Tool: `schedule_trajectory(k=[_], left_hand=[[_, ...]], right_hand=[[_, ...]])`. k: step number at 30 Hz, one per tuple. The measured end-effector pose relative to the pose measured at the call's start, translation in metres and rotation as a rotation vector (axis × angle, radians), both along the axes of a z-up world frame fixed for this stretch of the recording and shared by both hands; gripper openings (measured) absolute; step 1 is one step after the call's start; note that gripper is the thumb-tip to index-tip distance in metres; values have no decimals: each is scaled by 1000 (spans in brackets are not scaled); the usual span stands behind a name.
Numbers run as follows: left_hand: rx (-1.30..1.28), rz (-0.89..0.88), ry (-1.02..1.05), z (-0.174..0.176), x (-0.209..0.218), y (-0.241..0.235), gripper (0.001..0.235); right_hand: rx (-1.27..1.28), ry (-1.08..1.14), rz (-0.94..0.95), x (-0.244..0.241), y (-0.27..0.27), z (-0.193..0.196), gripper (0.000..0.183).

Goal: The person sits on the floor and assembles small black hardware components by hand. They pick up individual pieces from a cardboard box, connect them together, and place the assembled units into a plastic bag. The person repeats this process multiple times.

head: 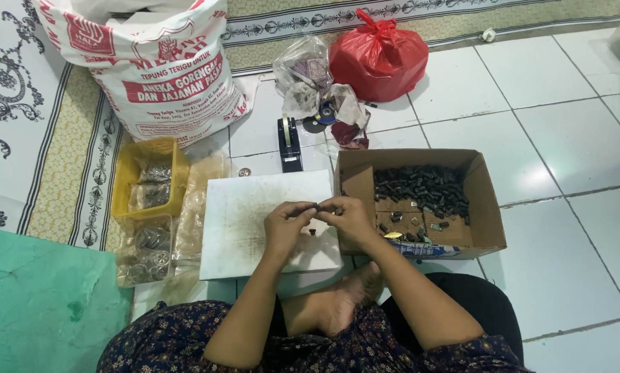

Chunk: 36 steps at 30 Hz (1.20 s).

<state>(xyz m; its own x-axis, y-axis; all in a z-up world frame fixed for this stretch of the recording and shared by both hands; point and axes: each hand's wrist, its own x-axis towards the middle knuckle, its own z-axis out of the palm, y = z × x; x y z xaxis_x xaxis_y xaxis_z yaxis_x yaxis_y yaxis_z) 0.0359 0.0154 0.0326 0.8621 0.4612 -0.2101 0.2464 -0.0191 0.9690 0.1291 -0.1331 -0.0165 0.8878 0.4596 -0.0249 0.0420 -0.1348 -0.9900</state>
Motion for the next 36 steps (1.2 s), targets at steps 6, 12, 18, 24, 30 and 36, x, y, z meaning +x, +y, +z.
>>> schedule_trajectory(k=[6, 12, 18, 24, 30, 36], left_hand=[[154, -108, 107, -40, 9, 19, 19], [225, -174, 143, -37, 6, 21, 17], [204, -188, 161, -36, 4, 22, 17], [204, -181, 130, -44, 4, 23, 17], [232, -172, 122, -50, 4, 23, 17], [212, -166, 160, -57, 6, 25, 19]], right_hand=[[-260, -511, 120, 4, 0, -22, 13], [-390, -507, 228, 6, 2, -36, 11], [-405, -536, 221, 9, 2, -48, 11], [-452, -509, 239, 3, 3, -32, 9], [-522, -425, 202, -3, 1, -15, 12], [-579, -255, 104, -31, 1, 6, 24]])
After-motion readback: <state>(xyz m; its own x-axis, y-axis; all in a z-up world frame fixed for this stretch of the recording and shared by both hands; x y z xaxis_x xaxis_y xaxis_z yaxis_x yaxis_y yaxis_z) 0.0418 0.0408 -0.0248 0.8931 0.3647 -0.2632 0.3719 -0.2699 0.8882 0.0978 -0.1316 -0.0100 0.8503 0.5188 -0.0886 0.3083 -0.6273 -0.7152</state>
